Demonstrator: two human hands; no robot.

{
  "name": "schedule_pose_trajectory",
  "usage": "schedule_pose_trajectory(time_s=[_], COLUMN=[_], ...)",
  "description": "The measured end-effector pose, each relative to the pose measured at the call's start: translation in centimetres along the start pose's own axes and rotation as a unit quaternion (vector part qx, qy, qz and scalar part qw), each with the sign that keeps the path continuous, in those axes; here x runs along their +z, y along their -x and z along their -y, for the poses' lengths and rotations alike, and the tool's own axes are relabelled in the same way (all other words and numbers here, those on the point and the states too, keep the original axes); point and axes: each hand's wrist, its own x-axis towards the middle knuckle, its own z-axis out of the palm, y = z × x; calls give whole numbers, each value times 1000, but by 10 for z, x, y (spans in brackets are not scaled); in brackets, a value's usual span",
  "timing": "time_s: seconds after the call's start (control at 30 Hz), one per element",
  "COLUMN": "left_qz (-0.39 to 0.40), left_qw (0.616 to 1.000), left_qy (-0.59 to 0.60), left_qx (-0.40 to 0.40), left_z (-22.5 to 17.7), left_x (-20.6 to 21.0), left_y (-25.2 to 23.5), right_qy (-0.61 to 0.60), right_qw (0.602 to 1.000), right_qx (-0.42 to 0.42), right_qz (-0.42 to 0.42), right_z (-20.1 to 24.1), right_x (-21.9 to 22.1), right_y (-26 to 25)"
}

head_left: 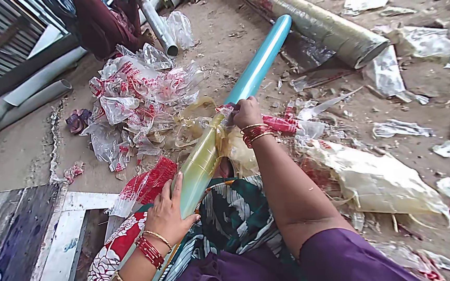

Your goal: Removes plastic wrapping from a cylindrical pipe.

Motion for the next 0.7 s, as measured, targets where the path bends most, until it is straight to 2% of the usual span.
schedule_pose_trajectory(time_s=[0.3,0.43,0.57,0.63,0.7], left_qz=[20,24,17,20,22], left_qw=[1000,999,1000,1000,1000], left_qy=[-7,-10,-8,-7,-7], left_qx=[-13,-19,-17,-18,-21], left_z=[-5,-6,-7,-6,-7], left_x=[-3,-3,-1,-1,-2], left_y=[0,0,0,0,-1], right_qy=[104,150,136,83,23], right_qw=[984,977,985,990,983], right_qx=[-81,-52,-30,-88,-183], right_qz=[117,143,105,66,17], right_z=[-6,5,8,-8,-23], right_x=[-12,-20,-16,-9,-3], right_y=[-11,-6,1,-3,-6])
